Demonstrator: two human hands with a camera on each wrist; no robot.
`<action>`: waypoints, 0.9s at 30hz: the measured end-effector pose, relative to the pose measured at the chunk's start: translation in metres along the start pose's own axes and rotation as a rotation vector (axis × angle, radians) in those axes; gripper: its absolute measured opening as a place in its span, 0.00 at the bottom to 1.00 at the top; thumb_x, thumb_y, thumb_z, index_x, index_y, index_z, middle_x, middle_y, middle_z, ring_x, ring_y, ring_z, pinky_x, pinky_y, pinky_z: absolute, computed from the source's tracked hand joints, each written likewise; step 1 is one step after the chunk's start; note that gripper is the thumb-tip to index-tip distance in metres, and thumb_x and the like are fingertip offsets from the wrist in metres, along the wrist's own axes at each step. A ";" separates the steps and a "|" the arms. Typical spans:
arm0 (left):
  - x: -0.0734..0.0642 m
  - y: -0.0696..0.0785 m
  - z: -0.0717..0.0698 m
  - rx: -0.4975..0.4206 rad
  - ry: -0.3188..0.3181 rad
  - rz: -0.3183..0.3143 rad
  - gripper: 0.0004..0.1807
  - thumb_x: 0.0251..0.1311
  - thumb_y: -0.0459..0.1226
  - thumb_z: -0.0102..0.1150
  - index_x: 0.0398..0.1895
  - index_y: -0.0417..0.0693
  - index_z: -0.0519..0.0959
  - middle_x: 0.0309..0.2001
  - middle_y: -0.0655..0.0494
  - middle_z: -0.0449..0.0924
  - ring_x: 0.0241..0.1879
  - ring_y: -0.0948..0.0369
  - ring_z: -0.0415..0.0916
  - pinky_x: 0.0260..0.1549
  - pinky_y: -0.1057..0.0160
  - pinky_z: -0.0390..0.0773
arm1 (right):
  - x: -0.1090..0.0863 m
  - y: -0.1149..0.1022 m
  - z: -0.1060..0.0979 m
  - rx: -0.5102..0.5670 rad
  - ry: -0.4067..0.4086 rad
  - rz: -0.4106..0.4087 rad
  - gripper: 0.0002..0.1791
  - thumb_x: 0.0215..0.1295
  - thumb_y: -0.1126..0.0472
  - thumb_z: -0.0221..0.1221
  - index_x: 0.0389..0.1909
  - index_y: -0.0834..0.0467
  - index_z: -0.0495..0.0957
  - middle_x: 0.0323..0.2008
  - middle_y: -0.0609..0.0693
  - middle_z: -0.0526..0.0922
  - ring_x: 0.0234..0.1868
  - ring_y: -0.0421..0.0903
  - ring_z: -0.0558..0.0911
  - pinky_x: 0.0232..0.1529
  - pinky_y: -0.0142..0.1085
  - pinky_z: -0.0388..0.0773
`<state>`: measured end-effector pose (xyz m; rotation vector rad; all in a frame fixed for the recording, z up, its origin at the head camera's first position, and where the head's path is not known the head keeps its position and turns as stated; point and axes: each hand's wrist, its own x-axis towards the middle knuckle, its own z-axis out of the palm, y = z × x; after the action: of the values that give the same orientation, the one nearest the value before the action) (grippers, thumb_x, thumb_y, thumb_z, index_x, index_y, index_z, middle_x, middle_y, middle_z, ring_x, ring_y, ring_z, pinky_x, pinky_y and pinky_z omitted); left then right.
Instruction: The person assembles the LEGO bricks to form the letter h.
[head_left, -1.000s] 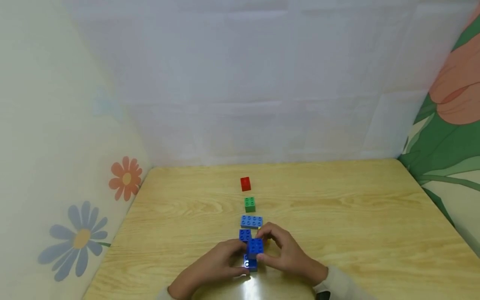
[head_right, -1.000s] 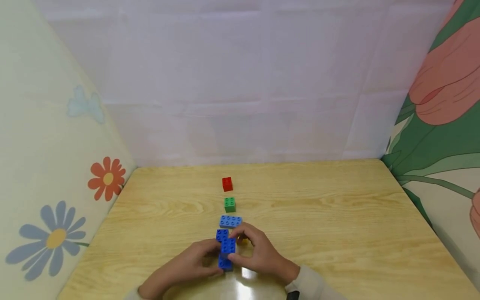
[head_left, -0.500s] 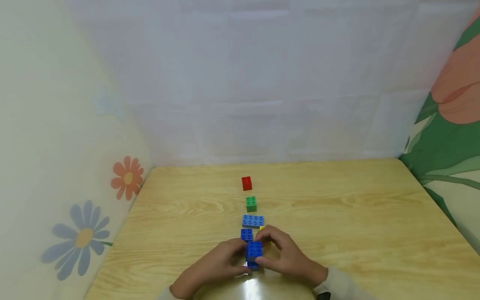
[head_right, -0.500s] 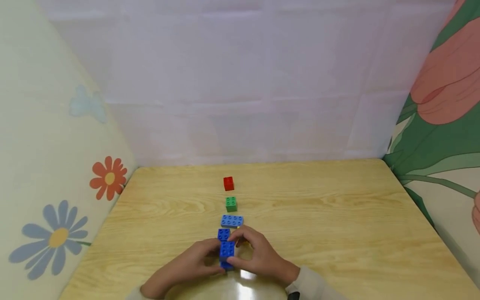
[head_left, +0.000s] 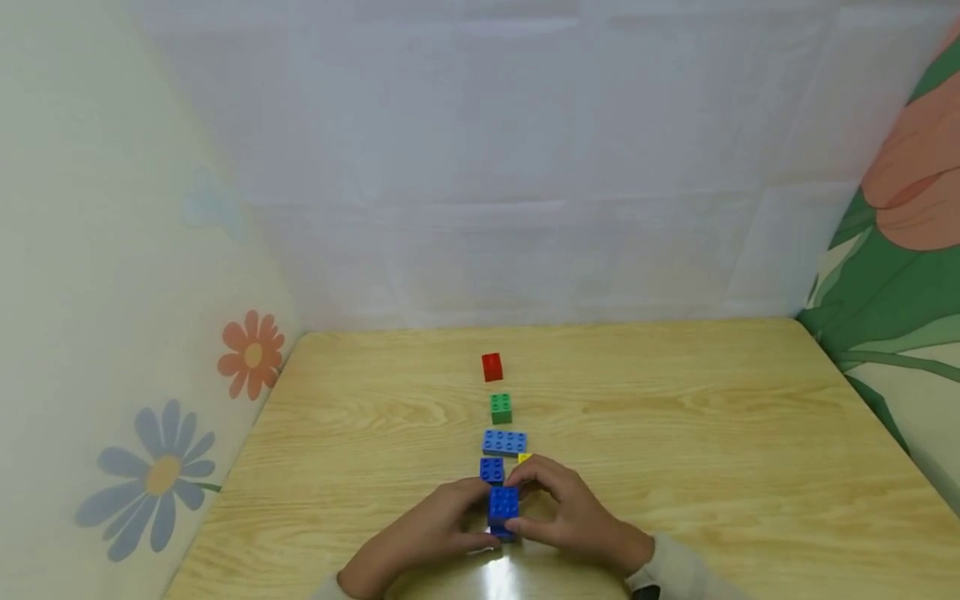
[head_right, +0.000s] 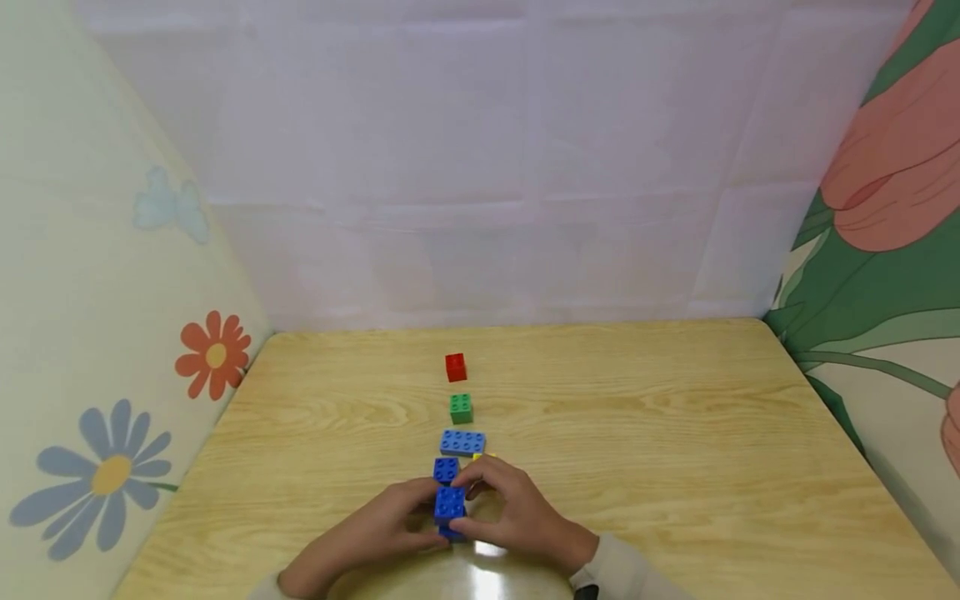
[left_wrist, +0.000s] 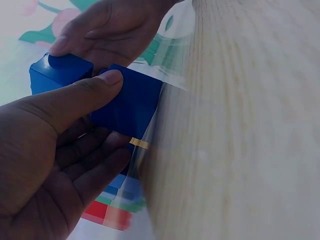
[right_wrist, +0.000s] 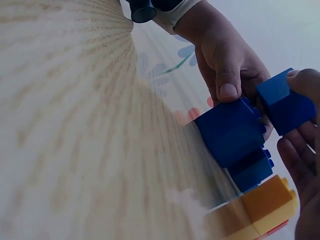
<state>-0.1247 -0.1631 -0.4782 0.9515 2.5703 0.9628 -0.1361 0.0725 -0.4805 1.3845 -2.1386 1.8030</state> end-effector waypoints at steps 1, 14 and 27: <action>0.000 0.000 0.000 0.001 0.001 0.003 0.21 0.56 0.52 0.67 0.48 0.55 0.76 0.44 0.69 0.77 0.46 0.71 0.73 0.49 0.65 0.78 | -0.001 0.004 0.001 -0.014 0.001 -0.006 0.21 0.56 0.69 0.69 0.49 0.61 0.73 0.44 0.51 0.78 0.45 0.43 0.80 0.42 0.43 0.83; -0.001 0.000 -0.001 -0.048 -0.011 -0.010 0.19 0.56 0.53 0.67 0.46 0.56 0.76 0.43 0.71 0.76 0.44 0.72 0.74 0.47 0.66 0.78 | -0.010 0.021 0.005 -0.059 -0.022 -0.003 0.22 0.60 0.59 0.68 0.52 0.48 0.72 0.46 0.42 0.77 0.46 0.41 0.80 0.46 0.36 0.82; -0.001 -0.002 0.000 -0.057 -0.012 -0.006 0.18 0.57 0.53 0.66 0.45 0.57 0.76 0.43 0.71 0.76 0.45 0.71 0.74 0.48 0.66 0.78 | -0.011 0.024 0.005 -0.075 -0.020 -0.001 0.22 0.60 0.58 0.68 0.53 0.48 0.73 0.47 0.42 0.77 0.47 0.40 0.80 0.47 0.35 0.81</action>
<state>-0.1249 -0.1644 -0.4794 0.9310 2.5204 1.0201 -0.1418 0.0736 -0.5069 1.3927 -2.1897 1.6970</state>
